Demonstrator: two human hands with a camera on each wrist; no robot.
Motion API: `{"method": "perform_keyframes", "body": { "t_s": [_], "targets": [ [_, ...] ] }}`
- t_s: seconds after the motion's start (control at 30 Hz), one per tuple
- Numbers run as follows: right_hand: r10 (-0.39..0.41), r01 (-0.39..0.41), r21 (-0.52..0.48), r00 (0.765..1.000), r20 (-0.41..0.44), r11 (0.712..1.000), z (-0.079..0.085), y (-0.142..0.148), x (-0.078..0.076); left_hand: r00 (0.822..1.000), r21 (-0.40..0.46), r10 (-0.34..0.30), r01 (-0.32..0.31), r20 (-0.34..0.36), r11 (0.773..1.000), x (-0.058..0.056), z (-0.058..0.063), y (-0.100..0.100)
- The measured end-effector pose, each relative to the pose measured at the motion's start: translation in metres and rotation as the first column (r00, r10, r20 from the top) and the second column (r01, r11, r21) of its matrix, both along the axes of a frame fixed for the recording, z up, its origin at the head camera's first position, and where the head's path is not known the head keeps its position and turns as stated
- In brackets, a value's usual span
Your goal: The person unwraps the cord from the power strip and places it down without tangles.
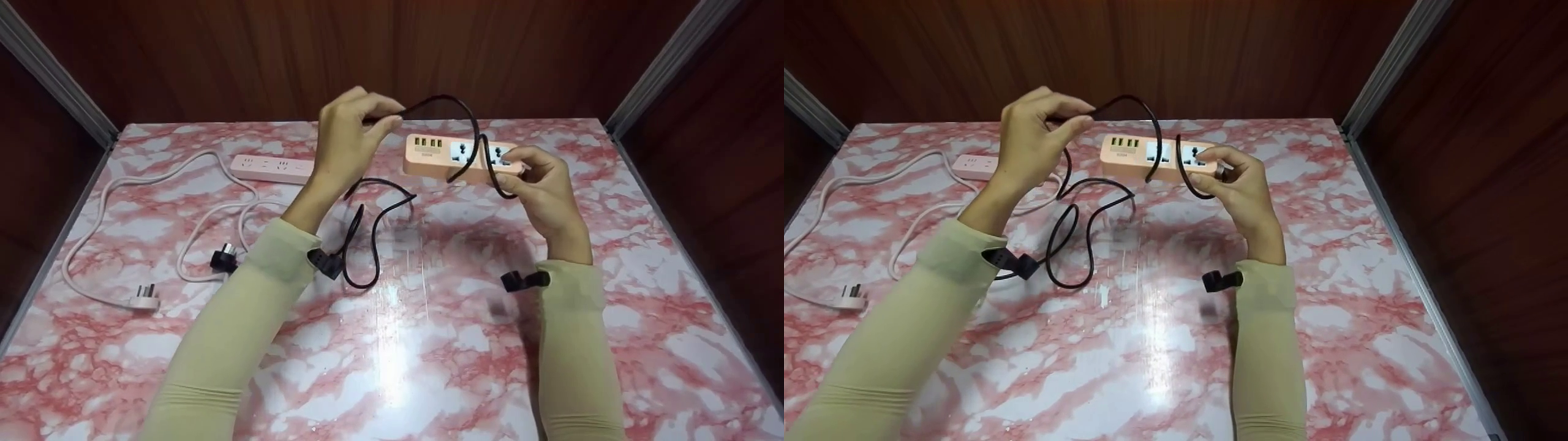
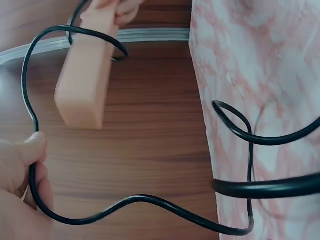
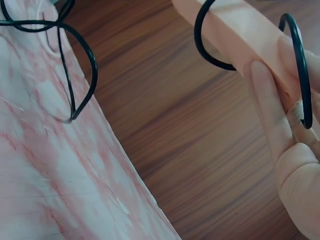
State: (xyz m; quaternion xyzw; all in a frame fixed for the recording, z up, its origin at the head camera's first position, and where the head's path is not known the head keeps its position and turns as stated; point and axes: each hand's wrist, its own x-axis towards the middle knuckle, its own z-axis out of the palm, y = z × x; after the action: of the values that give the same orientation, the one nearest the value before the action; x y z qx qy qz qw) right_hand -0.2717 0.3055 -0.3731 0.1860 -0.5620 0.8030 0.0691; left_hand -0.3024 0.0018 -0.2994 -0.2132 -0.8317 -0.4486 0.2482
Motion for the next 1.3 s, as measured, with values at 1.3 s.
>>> {"method": "perform_keyframes", "body": {
  "t_s": [1.3],
  "targets": [
    [-0.116, 0.115, -0.011, 0.993, -0.008, 0.993, 0.000, -0.001, -0.005, 0.890, -0.535, -0.395, 0.225, -0.226, 0.814, 0.060, -0.053, -0.039]
  ]
}}
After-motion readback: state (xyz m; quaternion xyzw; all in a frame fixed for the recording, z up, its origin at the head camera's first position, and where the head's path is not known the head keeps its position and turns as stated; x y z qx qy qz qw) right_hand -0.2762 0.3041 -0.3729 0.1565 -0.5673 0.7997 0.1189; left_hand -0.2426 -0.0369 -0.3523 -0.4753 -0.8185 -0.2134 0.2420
